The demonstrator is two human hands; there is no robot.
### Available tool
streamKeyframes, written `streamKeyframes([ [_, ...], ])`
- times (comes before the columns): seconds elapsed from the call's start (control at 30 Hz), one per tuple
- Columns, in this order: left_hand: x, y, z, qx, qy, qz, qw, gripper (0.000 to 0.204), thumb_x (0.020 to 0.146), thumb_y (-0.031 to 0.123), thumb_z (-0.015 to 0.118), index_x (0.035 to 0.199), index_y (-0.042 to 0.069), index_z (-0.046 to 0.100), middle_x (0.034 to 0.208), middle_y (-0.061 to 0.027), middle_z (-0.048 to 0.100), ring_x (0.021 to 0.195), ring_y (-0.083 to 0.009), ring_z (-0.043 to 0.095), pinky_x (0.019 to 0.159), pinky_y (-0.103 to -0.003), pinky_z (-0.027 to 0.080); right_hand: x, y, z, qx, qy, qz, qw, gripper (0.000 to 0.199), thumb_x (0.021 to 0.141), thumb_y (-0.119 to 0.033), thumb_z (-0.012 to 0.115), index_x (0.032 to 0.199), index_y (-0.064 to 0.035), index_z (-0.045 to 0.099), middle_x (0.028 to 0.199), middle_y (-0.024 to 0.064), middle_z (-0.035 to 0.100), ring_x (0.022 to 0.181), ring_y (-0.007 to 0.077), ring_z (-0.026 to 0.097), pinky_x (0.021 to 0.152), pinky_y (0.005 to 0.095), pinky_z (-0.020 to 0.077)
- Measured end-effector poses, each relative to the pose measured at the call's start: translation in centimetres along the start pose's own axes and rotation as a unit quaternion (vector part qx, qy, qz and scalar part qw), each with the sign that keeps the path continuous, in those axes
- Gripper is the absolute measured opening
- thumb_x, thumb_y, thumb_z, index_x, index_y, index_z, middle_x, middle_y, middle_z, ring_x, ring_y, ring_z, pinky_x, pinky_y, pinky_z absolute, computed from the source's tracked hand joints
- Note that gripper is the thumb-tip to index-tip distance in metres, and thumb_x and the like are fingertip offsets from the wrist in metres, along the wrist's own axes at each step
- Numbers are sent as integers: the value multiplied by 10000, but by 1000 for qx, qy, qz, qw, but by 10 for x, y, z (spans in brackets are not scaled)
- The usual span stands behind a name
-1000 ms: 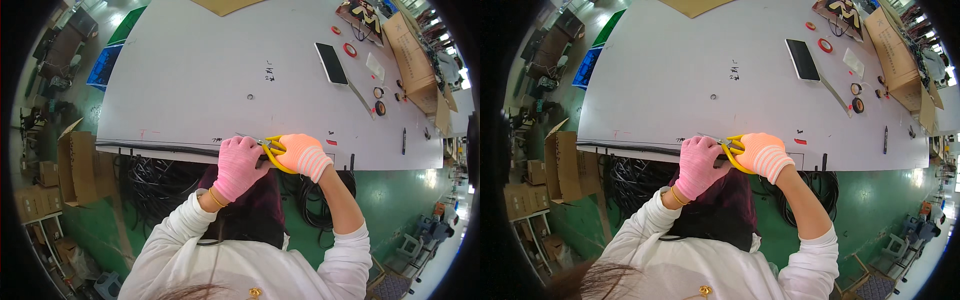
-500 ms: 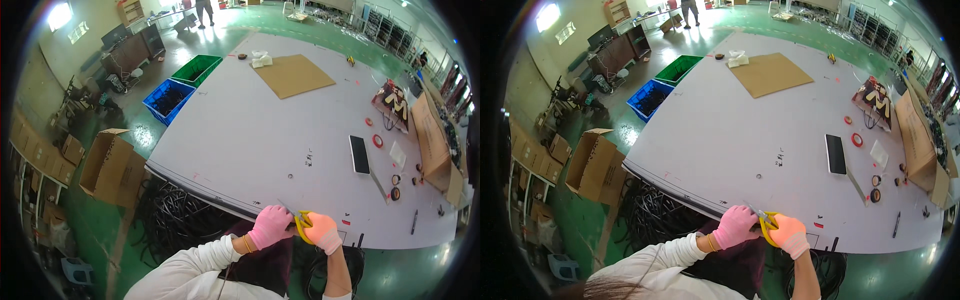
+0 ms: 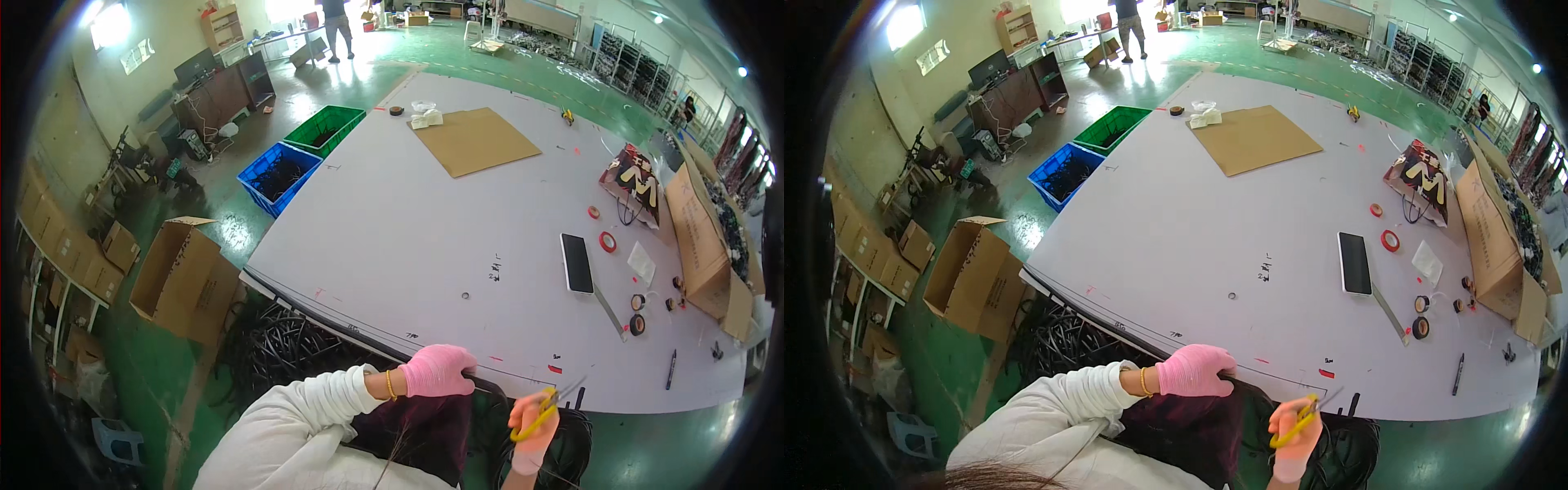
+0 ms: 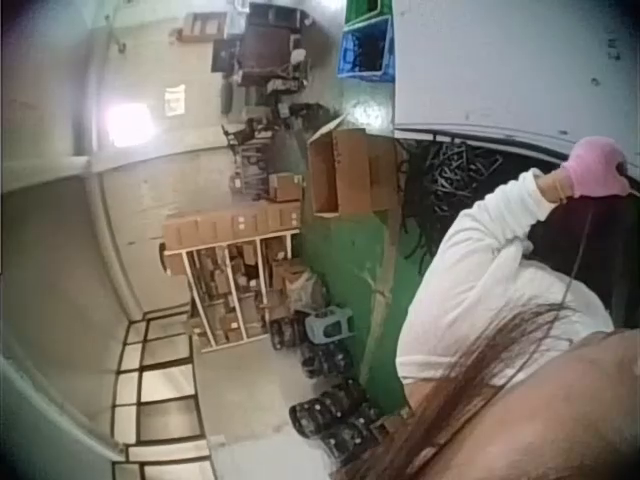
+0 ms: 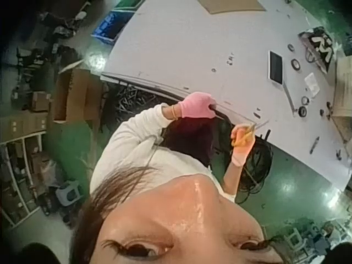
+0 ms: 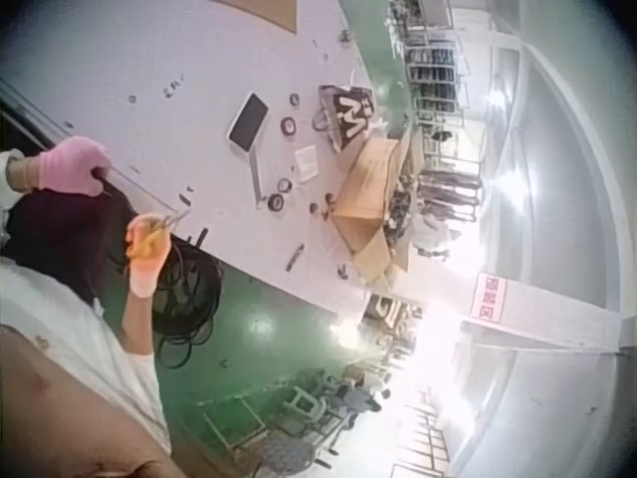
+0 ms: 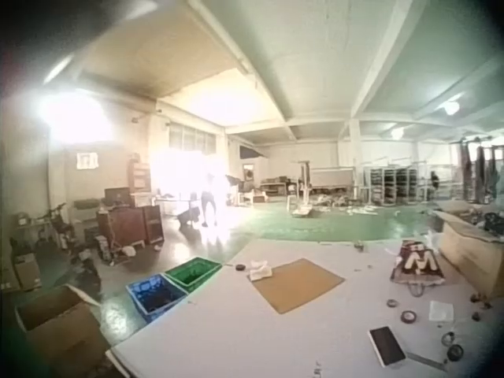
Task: Cutting black cables into specified lengths using yellow scissors on a workbench.
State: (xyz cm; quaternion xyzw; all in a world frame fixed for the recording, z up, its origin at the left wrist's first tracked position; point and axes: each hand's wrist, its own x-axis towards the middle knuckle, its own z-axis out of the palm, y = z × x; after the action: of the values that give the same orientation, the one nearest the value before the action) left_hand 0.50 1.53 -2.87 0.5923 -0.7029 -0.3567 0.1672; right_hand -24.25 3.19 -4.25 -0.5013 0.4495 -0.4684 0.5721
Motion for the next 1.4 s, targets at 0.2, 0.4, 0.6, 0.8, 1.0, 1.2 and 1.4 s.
streamKeyframes([
  [0.2, 13, 5, -4, -83, -43, 0, 996, 275, 765, 260, 688, 912, 28, 701, 844, -158, 689, 814, -342, 672, 751, -402, 539, -66, 52, -2, 67, -69, 12, 995, 640, 789, -634, 772, 933, -55, 538, 703, 37, 569, 612, 113, 529, 546, 235, 377],
  [0.4, 11, 20, -25, -139, -8, 8, 990, 224, 759, 159, 689, 913, -4, 701, 749, -147, 651, 695, -217, 625, 695, -332, 519, -82, 71, 23, 175, -146, 169, 959, 214, 1046, -258, 551, 1068, -46, 533, 902, -19, 510, 787, 95, 509, 742, 216, 453],
  [0.6, 13, 28, -16, -162, -34, -40, 985, 171, 781, 84, 680, 898, -41, 683, 714, -73, 639, 679, -119, 558, 673, -292, 494, -73, 76, 31, 72, -206, 157, 963, 201, 1041, -231, 561, 1074, -39, 511, 905, -23, 502, 793, 86, 489, 774, 211, 444],
  [0.8, 2, 36, -14, -150, -53, -52, 986, 178, 772, 94, 693, 886, -42, 676, 700, -74, 622, 665, -118, 543, 657, -288, 489, -73, 80, 40, 64, -200, 201, 957, 213, 1016, -231, 600, 1068, -46, 508, 926, 2, 530, 832, 115, 518, 796, 250, 458],
  [1.0, -1, 34, -14, -153, -54, -28, 986, 183, 767, 95, 689, 881, -45, 658, 673, -71, 579, 637, -124, 501, 635, -294, 475, -75, 78, 46, 242, -142, 283, 917, 194, 1033, -231, 579, 1058, -47, 521, 934, -6, 527, 830, 103, 508, 778, 237, 454],
  [1.2, 0, 34, -15, -143, -61, -24, 988, 185, 766, 96, 690, 878, -45, 652, 682, -77, 577, 649, -132, 511, 644, -299, 478, -73, 66, 49, 381, -91, 341, 855, 184, 1047, -230, 561, 1050, -48, 532, 941, -13, 525, 829, 93, 500, 764, 227, 451],
  [1.4, 9, 26, -12, -125, -76, -19, 989, 232, 764, 90, 687, 965, -23, 656, 732, -67, 607, 651, -137, 518, 647, -303, 481, -72, 54, 51, 98, -142, 222, 960, 179, 1044, -241, 572, 1032, -64, 553, 868, -25, 522, 766, 59, 495, 671, 201, 439],
])
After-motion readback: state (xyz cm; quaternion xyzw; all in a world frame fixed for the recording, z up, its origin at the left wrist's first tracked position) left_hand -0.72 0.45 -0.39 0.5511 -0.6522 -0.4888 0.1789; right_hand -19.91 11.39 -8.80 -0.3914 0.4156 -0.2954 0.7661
